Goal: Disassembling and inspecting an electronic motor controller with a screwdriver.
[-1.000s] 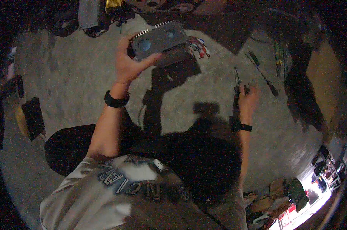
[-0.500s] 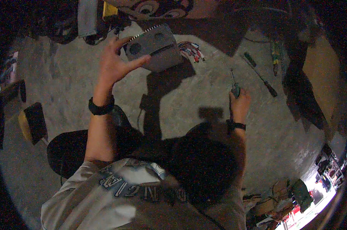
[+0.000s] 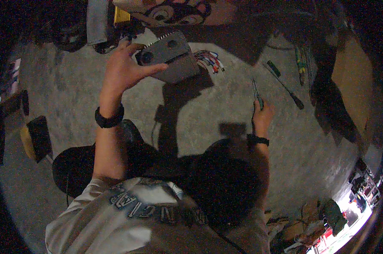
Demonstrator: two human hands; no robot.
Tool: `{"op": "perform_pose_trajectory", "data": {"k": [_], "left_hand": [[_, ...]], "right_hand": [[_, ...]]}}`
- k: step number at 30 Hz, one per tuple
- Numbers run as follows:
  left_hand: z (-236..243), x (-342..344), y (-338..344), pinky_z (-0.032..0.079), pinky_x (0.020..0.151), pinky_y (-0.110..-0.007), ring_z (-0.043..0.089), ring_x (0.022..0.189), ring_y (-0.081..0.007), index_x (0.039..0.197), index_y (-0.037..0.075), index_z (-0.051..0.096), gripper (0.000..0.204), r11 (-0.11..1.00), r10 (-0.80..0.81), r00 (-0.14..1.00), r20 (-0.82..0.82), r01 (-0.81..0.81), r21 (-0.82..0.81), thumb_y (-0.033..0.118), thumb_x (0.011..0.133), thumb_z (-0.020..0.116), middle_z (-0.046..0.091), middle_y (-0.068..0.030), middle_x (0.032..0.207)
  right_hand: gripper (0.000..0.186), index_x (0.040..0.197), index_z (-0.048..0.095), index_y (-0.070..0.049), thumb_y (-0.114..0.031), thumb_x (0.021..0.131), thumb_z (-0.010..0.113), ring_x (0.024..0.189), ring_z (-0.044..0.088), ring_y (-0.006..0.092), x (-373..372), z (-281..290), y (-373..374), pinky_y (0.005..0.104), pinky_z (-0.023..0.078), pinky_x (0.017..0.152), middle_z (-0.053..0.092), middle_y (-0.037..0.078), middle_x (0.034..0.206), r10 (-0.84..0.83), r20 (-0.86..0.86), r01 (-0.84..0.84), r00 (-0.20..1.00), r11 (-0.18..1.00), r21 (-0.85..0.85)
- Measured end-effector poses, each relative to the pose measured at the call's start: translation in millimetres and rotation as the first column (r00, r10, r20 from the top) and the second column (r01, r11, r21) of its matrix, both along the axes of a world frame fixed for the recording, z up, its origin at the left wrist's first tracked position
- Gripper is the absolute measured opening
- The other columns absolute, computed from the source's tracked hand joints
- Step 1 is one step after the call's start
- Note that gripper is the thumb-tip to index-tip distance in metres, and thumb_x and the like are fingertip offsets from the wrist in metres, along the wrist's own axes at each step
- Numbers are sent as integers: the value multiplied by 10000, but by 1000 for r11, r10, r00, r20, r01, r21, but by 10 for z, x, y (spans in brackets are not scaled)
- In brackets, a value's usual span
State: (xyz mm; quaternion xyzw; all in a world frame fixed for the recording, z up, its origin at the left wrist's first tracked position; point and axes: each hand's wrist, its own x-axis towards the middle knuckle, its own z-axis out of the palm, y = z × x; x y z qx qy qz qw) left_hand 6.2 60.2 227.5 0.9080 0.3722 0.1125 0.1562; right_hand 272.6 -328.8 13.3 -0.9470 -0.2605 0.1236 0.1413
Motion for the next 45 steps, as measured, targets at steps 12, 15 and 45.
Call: {"op": "perform_pose_trajectory", "data": {"k": [12,15,45], "left_hand": [[117,181,-97,540,996,-473,652,1166,-443,1125,35,763,888,998,-68,998,-8,68,-11,678,531,908,637,-319,1278],[67,193,-93,558,940,-470,677,1092,-417,1123,36,762,862,991,-98,994,46,94,91,663,549,909,669,-261,1192],[-118,259,-281,565,680,-425,696,782,-336,888,18,709,755,987,-107,983,151,86,136,662,551,912,683,-127,876]], "right_hand": [[421,1155,697,-10,-336,900,779,1027,649,430,-162,122,125,480,511,872,697,232,1093,0,118,-6,993,998,55],[379,1123,708,-17,-317,903,780,996,657,426,-164,129,144,466,513,859,702,230,1058,-77,60,70,995,991,110],[237,1062,762,-23,-183,886,770,811,704,287,-634,3088,1508,340,522,738,716,152,904,489,44,-468,871,800,374]]}}
